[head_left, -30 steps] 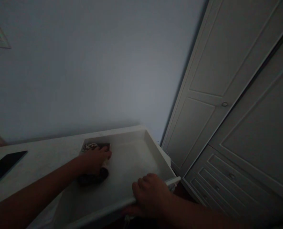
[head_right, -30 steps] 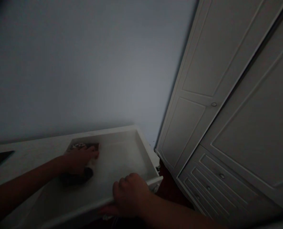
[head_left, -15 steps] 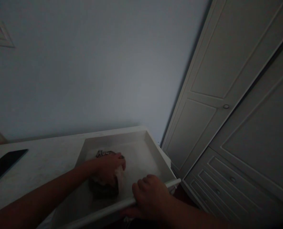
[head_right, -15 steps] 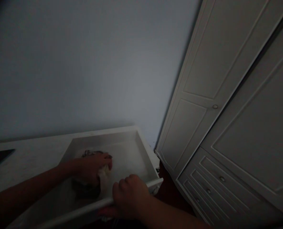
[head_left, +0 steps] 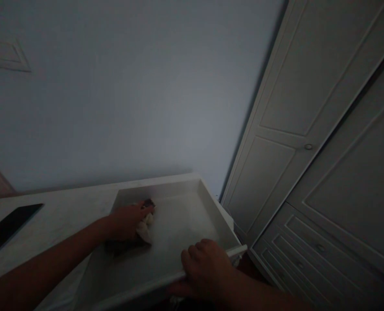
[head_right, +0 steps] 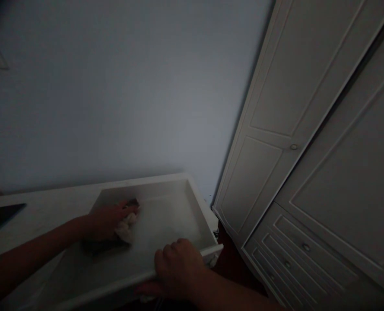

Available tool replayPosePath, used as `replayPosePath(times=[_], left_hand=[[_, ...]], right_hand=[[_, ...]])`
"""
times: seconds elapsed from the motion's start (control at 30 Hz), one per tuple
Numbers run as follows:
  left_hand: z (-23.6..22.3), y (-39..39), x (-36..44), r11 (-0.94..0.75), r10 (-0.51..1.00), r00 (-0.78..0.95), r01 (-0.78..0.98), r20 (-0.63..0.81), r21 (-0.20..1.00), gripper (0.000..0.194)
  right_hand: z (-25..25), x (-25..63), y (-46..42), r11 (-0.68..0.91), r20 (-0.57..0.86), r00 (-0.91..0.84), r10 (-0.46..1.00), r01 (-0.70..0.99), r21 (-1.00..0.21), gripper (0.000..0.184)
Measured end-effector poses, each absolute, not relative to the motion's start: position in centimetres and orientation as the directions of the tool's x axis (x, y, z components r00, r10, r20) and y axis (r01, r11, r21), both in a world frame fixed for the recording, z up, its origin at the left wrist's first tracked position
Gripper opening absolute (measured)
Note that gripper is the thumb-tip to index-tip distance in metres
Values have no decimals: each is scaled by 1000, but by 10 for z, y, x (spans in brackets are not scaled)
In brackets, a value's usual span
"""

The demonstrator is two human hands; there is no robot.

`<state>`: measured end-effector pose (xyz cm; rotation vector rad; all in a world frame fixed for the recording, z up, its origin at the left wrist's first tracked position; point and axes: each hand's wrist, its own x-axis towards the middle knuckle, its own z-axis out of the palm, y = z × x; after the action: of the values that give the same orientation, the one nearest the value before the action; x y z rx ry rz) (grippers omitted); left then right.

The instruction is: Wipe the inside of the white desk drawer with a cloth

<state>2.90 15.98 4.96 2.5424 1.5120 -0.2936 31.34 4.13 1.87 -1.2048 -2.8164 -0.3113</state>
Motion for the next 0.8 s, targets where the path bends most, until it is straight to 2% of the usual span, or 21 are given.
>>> replayPosePath(times=[0.13, 0.33, 0.43, 0.57, 0.67, 0.73, 0.8], left_hand=[[45, 181, 31, -393, 904, 386, 920, -183, -2, 102], [45, 182, 50, -397, 908, 390, 918, -155, -18, 85], [52, 163, 65, -486, 856, 484, 873, -182, 37, 82], [60, 138, 81, -681, 670, 714, 700, -204, 214, 74], [56, 140, 76, -694, 655, 731, 682, -192, 229, 92], [50, 151, 63, -618, 754, 639, 769, -153, 165, 105], [43, 164, 49, -484, 861, 491, 871, -134, 78, 104]], right_hand=[[19, 313, 42, 670, 116, -689, 715, 723, 169, 85], [21, 313, 42, 678, 119, -699, 705, 714, 176, 82], [15, 314, 42, 672, 142, -697, 702, 716, 191, 82], [6, 317, 43, 665, 211, -700, 682, 714, 220, 80], [5, 319, 43, 675, 245, -711, 659, 703, 225, 80], [6, 319, 43, 681, 243, -716, 654, 697, 224, 81], [8, 319, 42, 680, 232, -714, 661, 700, 217, 81]])
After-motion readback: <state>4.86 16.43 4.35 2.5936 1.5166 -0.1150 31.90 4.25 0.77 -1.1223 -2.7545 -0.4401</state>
